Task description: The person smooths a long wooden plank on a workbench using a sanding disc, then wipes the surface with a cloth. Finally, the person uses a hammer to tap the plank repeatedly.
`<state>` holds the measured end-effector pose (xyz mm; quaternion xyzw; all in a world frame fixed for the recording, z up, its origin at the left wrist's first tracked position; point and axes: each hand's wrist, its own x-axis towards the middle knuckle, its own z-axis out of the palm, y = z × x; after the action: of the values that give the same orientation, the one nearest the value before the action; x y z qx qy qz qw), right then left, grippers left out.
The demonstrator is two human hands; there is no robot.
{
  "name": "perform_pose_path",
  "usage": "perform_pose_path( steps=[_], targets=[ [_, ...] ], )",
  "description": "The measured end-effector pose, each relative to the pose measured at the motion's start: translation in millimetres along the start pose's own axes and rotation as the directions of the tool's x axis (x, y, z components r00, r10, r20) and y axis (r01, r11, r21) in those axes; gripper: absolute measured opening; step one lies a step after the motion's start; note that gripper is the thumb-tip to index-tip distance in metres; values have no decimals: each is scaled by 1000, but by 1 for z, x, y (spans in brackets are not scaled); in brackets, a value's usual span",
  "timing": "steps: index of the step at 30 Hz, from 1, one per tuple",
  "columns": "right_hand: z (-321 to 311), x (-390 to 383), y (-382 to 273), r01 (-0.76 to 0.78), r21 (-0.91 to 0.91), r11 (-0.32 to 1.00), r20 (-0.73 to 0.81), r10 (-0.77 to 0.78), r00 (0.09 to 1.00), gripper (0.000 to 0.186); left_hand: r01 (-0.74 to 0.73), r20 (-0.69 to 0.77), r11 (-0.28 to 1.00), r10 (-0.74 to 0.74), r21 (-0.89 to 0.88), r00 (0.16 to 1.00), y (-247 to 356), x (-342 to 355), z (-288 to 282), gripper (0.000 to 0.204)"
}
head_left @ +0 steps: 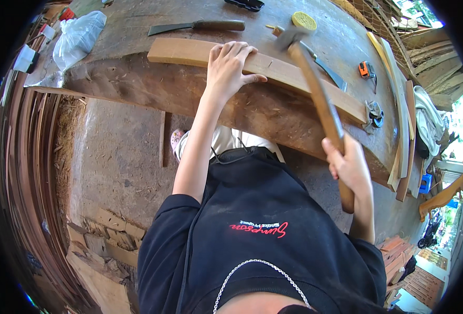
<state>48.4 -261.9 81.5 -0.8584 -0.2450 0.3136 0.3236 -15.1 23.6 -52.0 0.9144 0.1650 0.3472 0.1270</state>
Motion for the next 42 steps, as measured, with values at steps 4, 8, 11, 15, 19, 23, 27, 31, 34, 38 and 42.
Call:
perform_pose_path(
  steps=[4, 8, 11, 15, 19, 23, 27, 31, 34, 38, 42],
  targets=[
    [1, 3, -9, 26, 100, 995, -87, -17, 996, 32, 6, 24, 1000, -6, -5, 1000, 1, 4, -1, 64],
    [7, 10, 1, -38, -96, 995, 65, 44, 997, 31, -13, -11, 1000, 13, -12, 1000, 1, 5, 1, 64],
    [-5, 2, -10, -35, 2, 999, -30, 35, 999, 28, 2, 17, 1000, -2, -10, 1000, 1, 5, -3, 64],
    [-3, 1, -14, 94, 263, 960, -136, -60, 989, 24, 0, -1, 1000, 0, 18, 1000, 1, 3, -1, 66],
    [20, 13, 13, -54, 50, 997, 66, 50, 997, 26, -5, 1, 1000, 5, -2, 1000, 1, 4, 2, 67],
    [-2, -3, -14, 29, 170, 985, -109, -11, 994, 25, 3, 0, 1000, -3, 23, 1000, 0, 2, 1, 67],
    [6, -2, -14, 196, 265, 944, -234, -135, 963, 25, 8, 6, 1000, -8, 26, 1000, -1, 3, 1, 68],
    [24, 8, 11, -15, 3, 1000, -14, 15, 1000, 25, -8, -5, 1000, 8, 9, 1000, 0, 3, 4, 67],
    [14, -6, -5, 2, 128, 992, -85, 9, 996, 21, -9, -7, 1000, 9, 9, 1000, 0, 0, 5, 67],
    [9, -5, -13, 222, 322, 920, -251, -143, 957, 22, 13, 10, 1000, -13, 23, 1000, -1, 3, 1, 67],
    [49, 10, 31, -28, 254, 967, -63, 46, 997, 23, 8, 37, 1000, -8, 1, 999, 2, 5, 2, 67]
  ],
)
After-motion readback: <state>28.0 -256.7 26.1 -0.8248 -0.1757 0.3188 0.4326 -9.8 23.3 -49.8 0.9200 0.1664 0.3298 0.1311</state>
